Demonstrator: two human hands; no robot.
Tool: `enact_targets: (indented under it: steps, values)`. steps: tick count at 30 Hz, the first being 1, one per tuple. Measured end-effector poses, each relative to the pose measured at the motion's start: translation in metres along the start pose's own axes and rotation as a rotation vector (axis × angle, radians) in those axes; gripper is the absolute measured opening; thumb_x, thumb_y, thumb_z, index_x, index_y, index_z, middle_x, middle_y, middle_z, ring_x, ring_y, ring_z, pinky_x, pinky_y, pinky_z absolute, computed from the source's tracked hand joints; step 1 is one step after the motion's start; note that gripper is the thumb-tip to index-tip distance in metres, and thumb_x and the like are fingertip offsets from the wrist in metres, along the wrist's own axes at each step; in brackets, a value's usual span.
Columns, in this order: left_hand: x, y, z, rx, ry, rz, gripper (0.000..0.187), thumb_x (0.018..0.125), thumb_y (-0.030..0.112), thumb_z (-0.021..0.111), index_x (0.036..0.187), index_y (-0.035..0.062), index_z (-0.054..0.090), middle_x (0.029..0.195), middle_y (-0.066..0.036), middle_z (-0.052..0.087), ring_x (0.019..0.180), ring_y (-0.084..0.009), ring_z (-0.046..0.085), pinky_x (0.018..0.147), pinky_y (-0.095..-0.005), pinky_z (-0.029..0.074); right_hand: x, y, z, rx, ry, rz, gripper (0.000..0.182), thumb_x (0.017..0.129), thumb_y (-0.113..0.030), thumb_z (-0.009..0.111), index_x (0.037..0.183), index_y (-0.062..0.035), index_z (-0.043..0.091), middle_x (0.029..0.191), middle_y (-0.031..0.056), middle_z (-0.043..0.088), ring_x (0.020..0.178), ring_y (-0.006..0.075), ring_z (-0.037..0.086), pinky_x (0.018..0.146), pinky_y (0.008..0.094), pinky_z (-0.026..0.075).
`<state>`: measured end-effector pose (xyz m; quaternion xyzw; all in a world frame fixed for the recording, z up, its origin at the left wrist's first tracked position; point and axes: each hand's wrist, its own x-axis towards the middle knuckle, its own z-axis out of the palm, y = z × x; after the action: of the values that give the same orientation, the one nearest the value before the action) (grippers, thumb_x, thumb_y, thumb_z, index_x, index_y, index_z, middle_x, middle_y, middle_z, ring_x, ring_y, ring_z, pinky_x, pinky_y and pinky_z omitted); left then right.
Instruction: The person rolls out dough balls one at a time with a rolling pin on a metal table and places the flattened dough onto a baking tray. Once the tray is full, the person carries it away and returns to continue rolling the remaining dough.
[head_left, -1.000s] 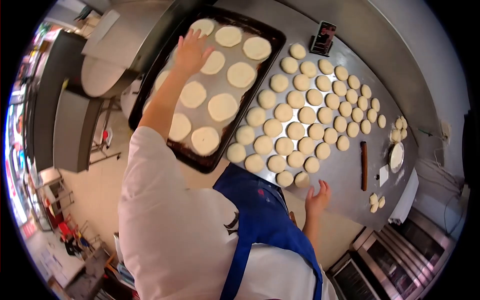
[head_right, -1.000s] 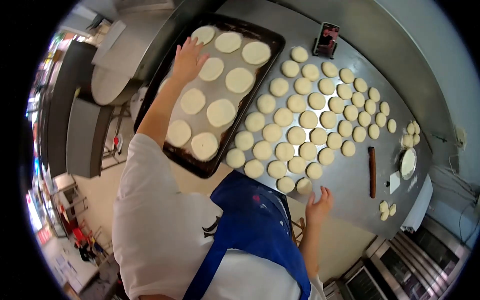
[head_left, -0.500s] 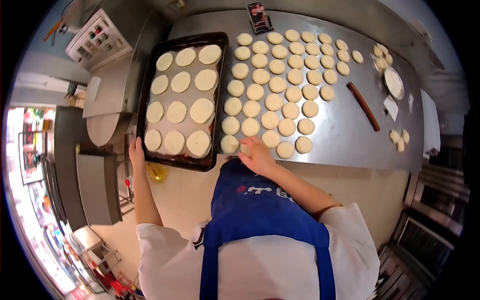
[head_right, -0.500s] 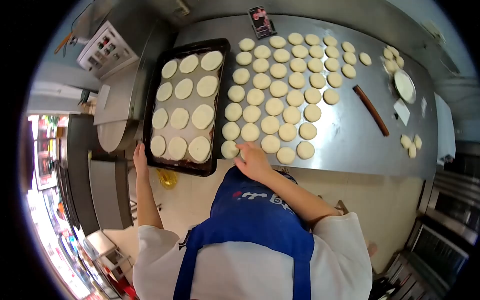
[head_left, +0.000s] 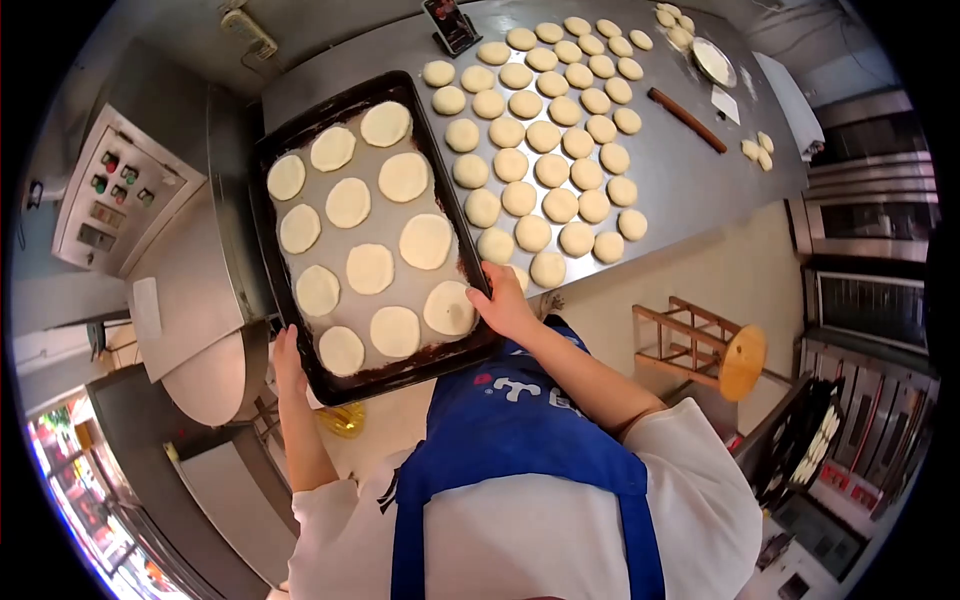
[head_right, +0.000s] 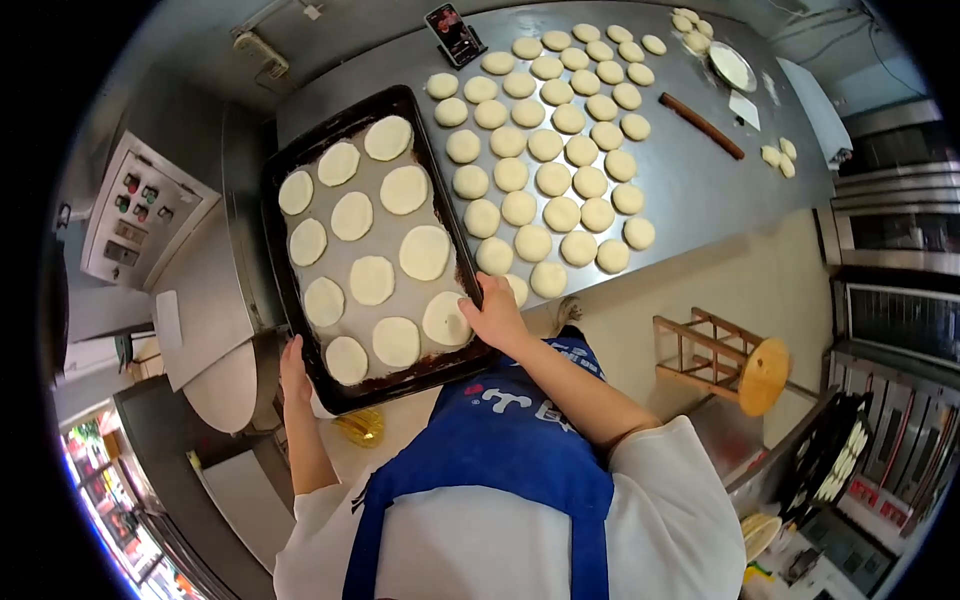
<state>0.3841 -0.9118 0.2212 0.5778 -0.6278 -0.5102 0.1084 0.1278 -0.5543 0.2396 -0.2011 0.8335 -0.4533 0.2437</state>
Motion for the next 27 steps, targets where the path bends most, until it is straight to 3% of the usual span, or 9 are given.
enact_targets:
  steps: [2, 8, 10, 13, 16, 19, 21, 23, 27]
  values:
    - [-0.006, 0.016, 0.008, -0.134, -0.066, -0.133, 0.074, 0.093, 0.037, 0.062, 0.148, -0.0037, 0.034, 0.151, -0.017, 0.04, 0.14, -0.0264, 0.035, 0.114, -0.0366, 0.026, 0.002, -0.001, 0.012, -0.046, 0.027, 0.018, 0.06, 0.082, -0.029, 0.067, 0.124, 0.0106, 0.052, 0.117, 0.0304, 0.054, 0.112, 0.0452, 0.05, 0.1, 0.0475, 0.04]
    - [-0.008, 0.026, 0.018, -0.157, -0.092, -0.108, 0.066, 0.092, 0.032, 0.062, 0.142, -0.0064, 0.04, 0.148, -0.016, 0.043, 0.136, -0.027, 0.039, 0.112, -0.0372, 0.029, 0.003, -0.008, 0.035, -0.125, 0.211, 0.168, 0.066, 0.078, -0.031, 0.07, 0.125, 0.0111, 0.051, 0.122, 0.0299, 0.052, 0.115, 0.0464, 0.047, 0.101, 0.05, 0.039]
    - [-0.002, 0.018, 0.018, -0.28, 0.086, -0.088, 0.055, 0.092, 0.027, 0.063, 0.132, -0.0073, 0.05, 0.134, -0.015, 0.055, 0.124, -0.0257, 0.051, 0.104, -0.0371, 0.039, 0.005, -0.012, 0.039, -0.072, 0.272, 0.245, 0.066, 0.078, -0.033, 0.068, 0.126, 0.009, 0.053, 0.121, 0.029, 0.053, 0.116, 0.0452, 0.048, 0.102, 0.0501, 0.038]
    - [0.008, 0.012, -0.002, -0.619, -0.046, -0.163, 0.036, 0.091, 0.02, 0.06, 0.117, -0.0058, 0.059, 0.115, -0.012, 0.064, 0.105, -0.0236, 0.061, 0.092, -0.0366, 0.048, 0.015, -0.018, 0.035, 0.1, 0.262, 0.492, 0.062, 0.078, -0.034, 0.066, 0.126, 0.0033, 0.056, 0.123, 0.0263, 0.054, 0.119, 0.042, 0.049, 0.102, 0.0498, 0.038]
    - [0.009, 0.009, -0.015, -0.643, -0.07, -0.241, 0.024, 0.088, 0.01, 0.054, 0.106, -0.0036, 0.062, 0.1, -0.009, 0.066, 0.092, -0.0227, 0.064, 0.084, -0.0377, 0.052, 0.02, -0.024, 0.026, 0.361, 0.247, 0.651, 0.057, 0.077, -0.033, 0.064, 0.125, -0.0025, 0.06, 0.128, 0.0226, 0.053, 0.123, 0.0396, 0.047, 0.103, 0.0501, 0.037]
    - [-0.02, 0.038, -0.013, -0.589, -0.003, -0.357, 0.026, 0.084, 0.004, 0.051, 0.107, -0.003, 0.06, 0.103, -0.009, 0.065, 0.096, -0.0239, 0.063, 0.088, -0.0377, 0.051, 0.007, -0.029, 0.019, 0.474, 0.258, 0.656, 0.048, 0.076, -0.027, 0.063, 0.117, -0.0024, 0.064, 0.114, 0.0176, 0.064, 0.107, 0.0317, 0.059, 0.094, 0.0429, 0.044]
    - [-0.029, 0.032, -0.012, -0.634, -0.048, -0.301, 0.029, 0.083, 0.003, 0.049, 0.109, -0.0028, 0.059, 0.106, -0.009, 0.064, 0.098, -0.0238, 0.062, 0.09, -0.0376, 0.05, -0.002, -0.025, 0.012, 0.587, 0.235, 0.614, 0.045, 0.076, -0.025, 0.062, 0.114, -0.0012, 0.066, 0.106, 0.0163, 0.068, 0.098, 0.029, 0.064, 0.088, 0.0403, 0.047]
    - [-0.037, 0.021, -0.016, -0.681, -0.107, -0.213, 0.039, 0.083, 0.003, 0.044, 0.12, -0.0021, 0.056, 0.116, -0.008, 0.061, 0.107, -0.0235, 0.059, 0.097, -0.0372, 0.046, -0.015, -0.011, 0.017, 0.57, 0.386, 0.623, 0.039, 0.077, -0.02, 0.06, 0.109, 0.0004, 0.067, 0.092, 0.0132, 0.07, 0.079, 0.0235, 0.065, 0.075, 0.0363, 0.05]
    - [-0.077, 0.058, 0.011, -0.609, -0.083, -0.211, 0.04, 0.085, 0.005, 0.046, 0.123, 0.0006, 0.057, 0.118, -0.007, 0.062, 0.108, -0.0233, 0.059, 0.1, -0.0363, 0.044, -0.044, -0.006, -0.025, 0.67, 0.395, 0.538, 0.035, 0.078, -0.015, 0.058, 0.108, 0.0033, 0.066, 0.09, 0.0122, 0.068, 0.08, 0.0206, 0.063, 0.073, 0.0349, 0.05]
